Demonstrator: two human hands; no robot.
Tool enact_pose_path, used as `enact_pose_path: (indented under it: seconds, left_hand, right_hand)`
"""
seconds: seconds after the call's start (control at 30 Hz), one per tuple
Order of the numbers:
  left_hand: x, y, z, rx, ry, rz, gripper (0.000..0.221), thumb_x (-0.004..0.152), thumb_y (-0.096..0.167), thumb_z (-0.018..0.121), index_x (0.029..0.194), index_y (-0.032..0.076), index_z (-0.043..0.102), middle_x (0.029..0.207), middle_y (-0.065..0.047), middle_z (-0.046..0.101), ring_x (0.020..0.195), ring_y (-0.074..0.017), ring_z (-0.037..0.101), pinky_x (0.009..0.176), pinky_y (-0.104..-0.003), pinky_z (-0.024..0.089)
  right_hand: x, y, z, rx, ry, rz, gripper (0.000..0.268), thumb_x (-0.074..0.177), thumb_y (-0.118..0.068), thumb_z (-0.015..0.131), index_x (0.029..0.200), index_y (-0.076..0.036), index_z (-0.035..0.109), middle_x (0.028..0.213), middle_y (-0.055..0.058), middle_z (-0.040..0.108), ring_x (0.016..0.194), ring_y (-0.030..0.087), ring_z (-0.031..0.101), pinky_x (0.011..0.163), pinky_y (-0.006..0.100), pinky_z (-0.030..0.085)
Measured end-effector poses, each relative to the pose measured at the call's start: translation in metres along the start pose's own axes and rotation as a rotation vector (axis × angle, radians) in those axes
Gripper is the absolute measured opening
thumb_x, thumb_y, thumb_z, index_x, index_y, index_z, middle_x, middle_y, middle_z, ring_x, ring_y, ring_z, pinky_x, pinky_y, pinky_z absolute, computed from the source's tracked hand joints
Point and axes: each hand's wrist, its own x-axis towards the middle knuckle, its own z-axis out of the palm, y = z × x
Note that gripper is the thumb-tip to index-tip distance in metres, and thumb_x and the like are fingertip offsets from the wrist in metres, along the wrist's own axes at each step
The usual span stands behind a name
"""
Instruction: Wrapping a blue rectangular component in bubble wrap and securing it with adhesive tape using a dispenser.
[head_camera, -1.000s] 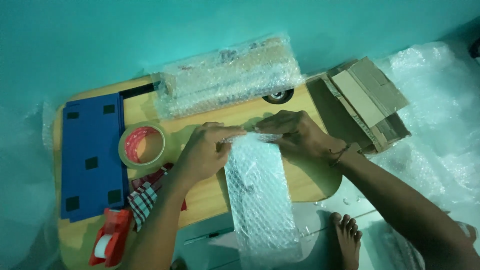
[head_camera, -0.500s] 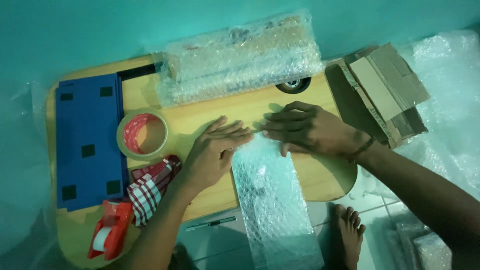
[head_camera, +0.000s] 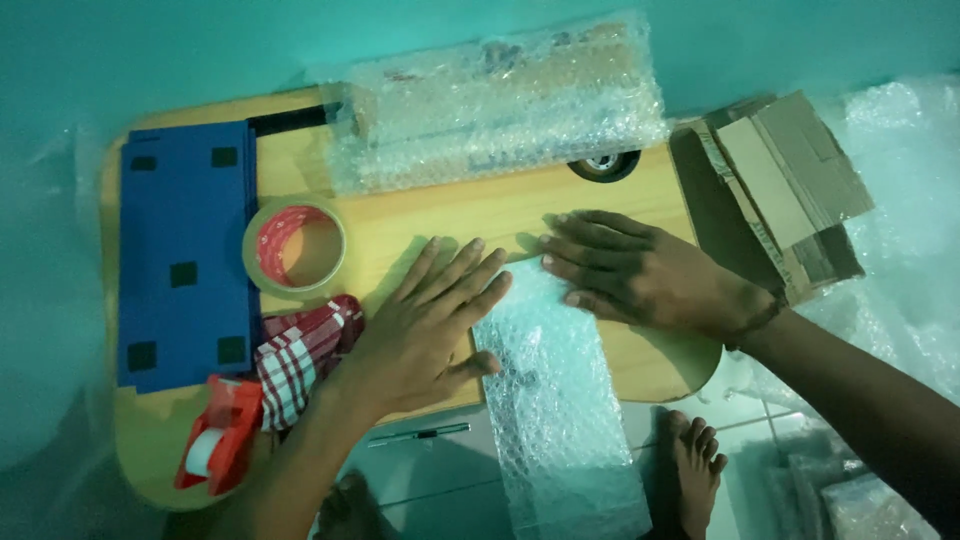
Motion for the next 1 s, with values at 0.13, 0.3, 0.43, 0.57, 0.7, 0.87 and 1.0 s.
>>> enact_pose_path:
  seconds: [0.13,0.3,0.43,0.57,0.7,0.87,1.0]
  left_hand:
    - [0.002,-0.006,0.006,0.056,-0.002,0.003,0.080,0.101,0.068,0.030,0.162,0.016,0.034,0.170,-0.011,0.027,0.156,-0.0354,0.023,0.127,-0.062,0.004]
    - [0.000,-0.008,0.009,0.082,0.074,0.030,0.079,0.100,0.066,0.033,0.163,0.018,0.032,0.168,-0.010,0.031,0.154,-0.0335,0.029,0.127,-0.062,0.011]
    - [0.000,0.000,0.014,0.134,0.109,0.034,0.084,0.100,0.069,0.022,0.158,0.009,0.038,0.168,-0.013,0.032,0.155,-0.0329,0.028,0.127,-0.057,0.013]
    - [0.005,0.020,-0.002,0.129,0.188,0.041,0.087,0.098,0.064,0.047,0.146,-0.008,0.047,0.161,-0.027,0.039,0.154,-0.0392,0.029,0.127,-0.053,0.018]
    - [0.004,0.031,-0.004,0.021,0.128,0.085,0.082,0.102,0.060,0.038,0.143,-0.010,0.049,0.161,-0.025,0.040,0.153,-0.0369,0.030,0.124,-0.051,0.022]
    - [0.000,0.030,0.002,0.039,0.203,0.074,0.070,0.102,0.050,0.049,0.149,-0.002,0.045,0.156,-0.021,0.050,0.149,-0.0340,0.041,0.123,-0.049,0.029]
    - [-0.004,0.021,0.004,0.027,0.125,0.085,0.071,0.098,0.044,0.057,0.151,-0.001,0.043,0.161,-0.016,0.045,0.153,-0.0292,0.034,0.126,-0.048,0.023]
  right_hand:
    - [-0.013,-0.007,0.012,-0.078,-0.072,-0.041,0.042,0.101,-0.028,0.058,0.139,-0.009,0.061,0.143,0.020,0.061,0.132,0.037,0.058,0.110,0.054,0.045]
    - [-0.017,-0.012,0.014,-0.073,-0.041,-0.094,0.048,0.101,-0.020,0.054,0.148,-0.007,0.052,0.146,0.022,0.057,0.135,0.035,0.056,0.116,0.051,0.041]
    - [-0.022,-0.020,0.012,0.016,-0.054,0.059,0.049,0.098,-0.027,0.060,0.144,-0.011,0.056,0.146,0.011,0.059,0.138,0.030,0.054,0.115,0.047,0.047]
    - [-0.020,-0.025,0.008,0.099,-0.119,0.242,0.067,0.086,-0.029,0.076,0.147,-0.016,0.052,0.154,0.008,0.054,0.144,0.032,0.048,0.106,0.045,0.055]
    - [-0.017,-0.026,0.010,0.066,-0.063,0.184,0.050,0.090,-0.026,0.074,0.137,-0.013,0.063,0.151,0.002,0.056,0.145,0.029,0.046,0.113,0.044,0.049]
    - [-0.016,-0.030,0.005,0.010,-0.137,0.144,0.065,0.085,-0.029,0.073,0.146,-0.015,0.056,0.157,0.004,0.050,0.149,0.028,0.041,0.123,0.044,0.037]
    - [-0.018,-0.031,0.009,0.025,-0.123,0.229,0.056,0.094,-0.033,0.067,0.145,-0.013,0.057,0.155,0.008,0.052,0.146,0.028,0.045,0.116,0.044,0.045]
